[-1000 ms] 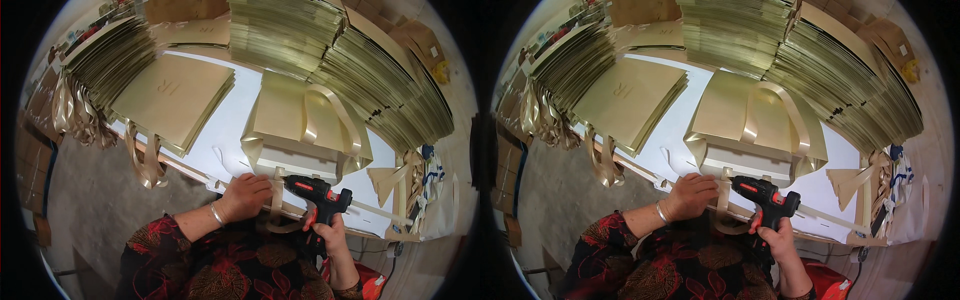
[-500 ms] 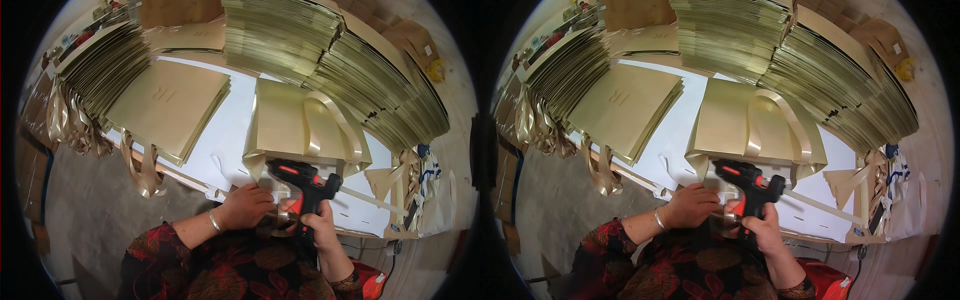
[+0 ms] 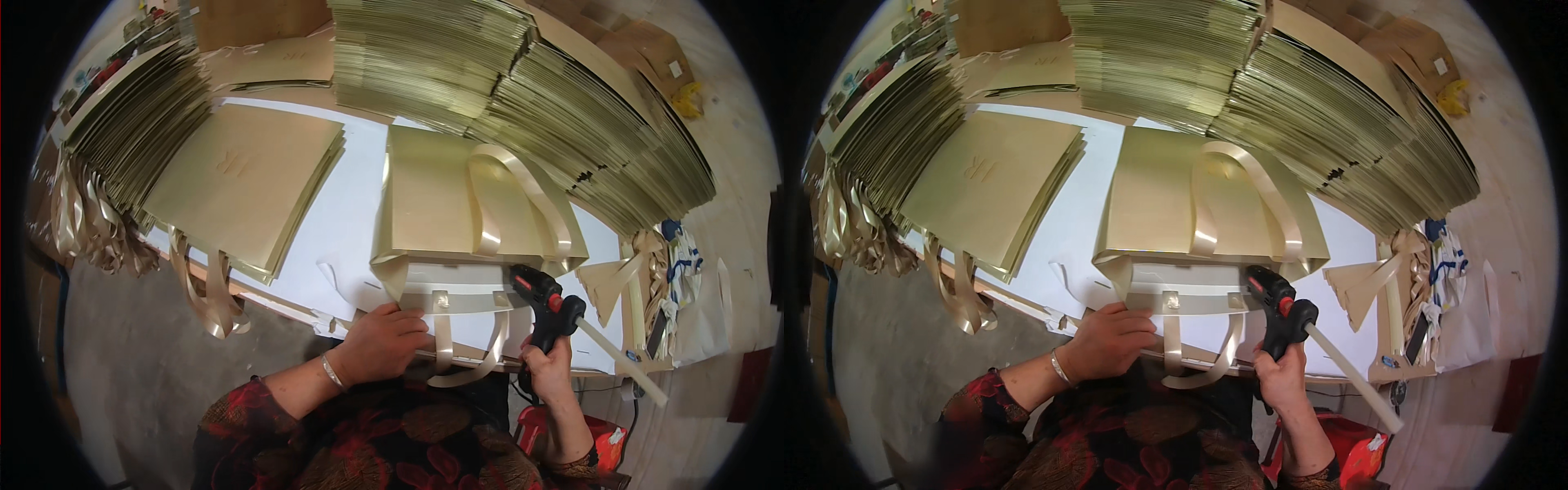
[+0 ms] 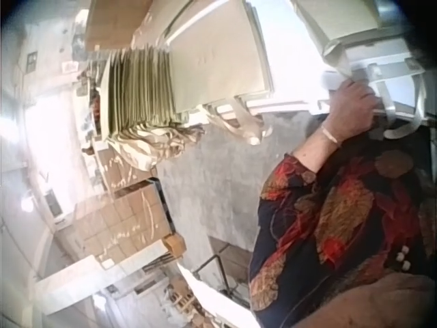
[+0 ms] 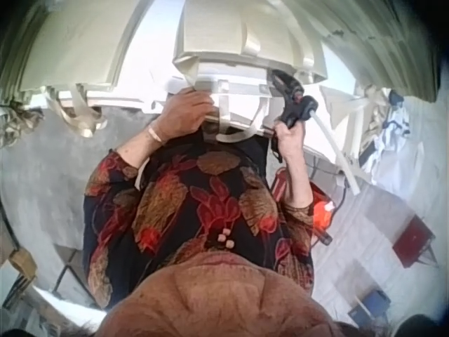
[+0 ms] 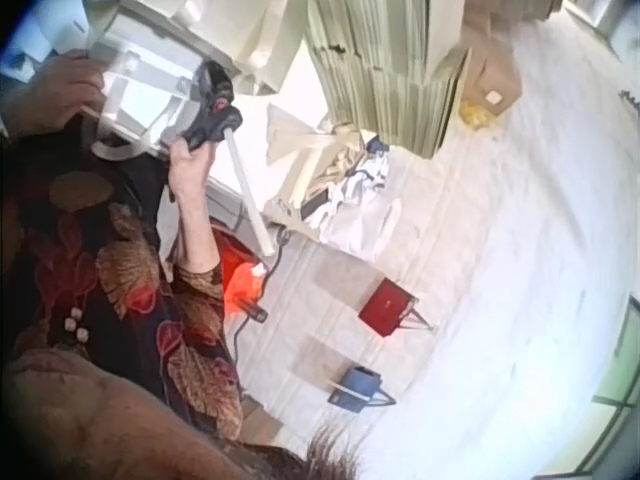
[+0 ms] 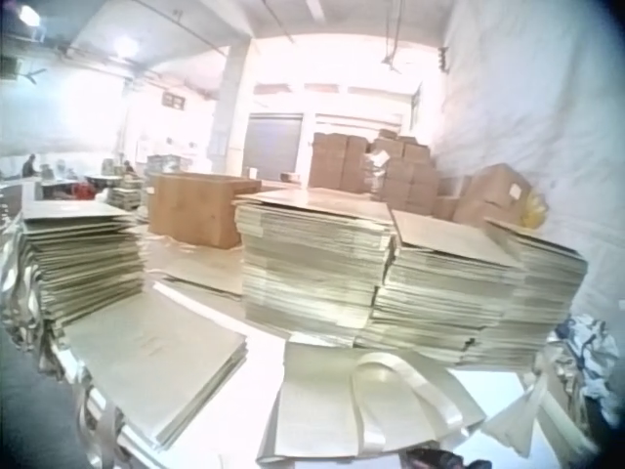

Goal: The recorder is assembling gold paper bags by gluing the handles onto them using a hot glue gun.

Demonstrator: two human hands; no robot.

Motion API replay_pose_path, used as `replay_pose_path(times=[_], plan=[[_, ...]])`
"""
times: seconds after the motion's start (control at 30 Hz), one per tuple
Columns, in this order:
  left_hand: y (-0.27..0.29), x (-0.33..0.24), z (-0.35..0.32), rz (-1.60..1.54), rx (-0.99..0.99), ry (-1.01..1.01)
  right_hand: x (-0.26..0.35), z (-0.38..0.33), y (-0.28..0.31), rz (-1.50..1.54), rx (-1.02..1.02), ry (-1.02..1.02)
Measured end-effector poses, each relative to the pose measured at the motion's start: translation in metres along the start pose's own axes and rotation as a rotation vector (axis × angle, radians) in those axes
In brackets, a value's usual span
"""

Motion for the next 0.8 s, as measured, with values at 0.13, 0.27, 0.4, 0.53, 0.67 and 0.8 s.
replay_pose_path(times=[0.13, 0.27, 0.4, 0.53, 0.67, 0.8], plan=[[-0.003, 0.006, 0.002, -0.031, -0.004, 0.061, 0.001, 0.0, 0.007, -0.629, -0.045, 0.076], [0.001, 0.009, 0.0, -0.205, -0.128, 0.106, 0.024, -0.013, 0.014, -0.649, 0.089, -0.032], [-0.01, 0.047, -0.004, -0.849, -0.235, 0.599, 0.029, -0.041, 0.053, -0.244, 0.084, 0.027], [-0.003, 0.06, 0.015, -1.279, -0.568, 0.475, 0.013, -0.083, 0.127, 0.117, -0.228, 0.031], [-0.014, 0.089, 0.035, -1.077, -0.447, 0.625, -0.014, -0.115, 0.225, 0.048, -0.727, 0.175], [-0.01, 0.052, 0.078, 0.126, 0.182, 0.391, -0.079, -0.148, 0.327, -0.231, -0.997, -0.043]])
Point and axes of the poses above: each hand's wrist, its own z-axis towards the middle knuckle, its own y-axis out of the back of the hand, x = y × z, the point moved 7 cm from there along z, towards the middle knuckle, and after that the axes turned 8 degrees about x, right-handed, at the moved point
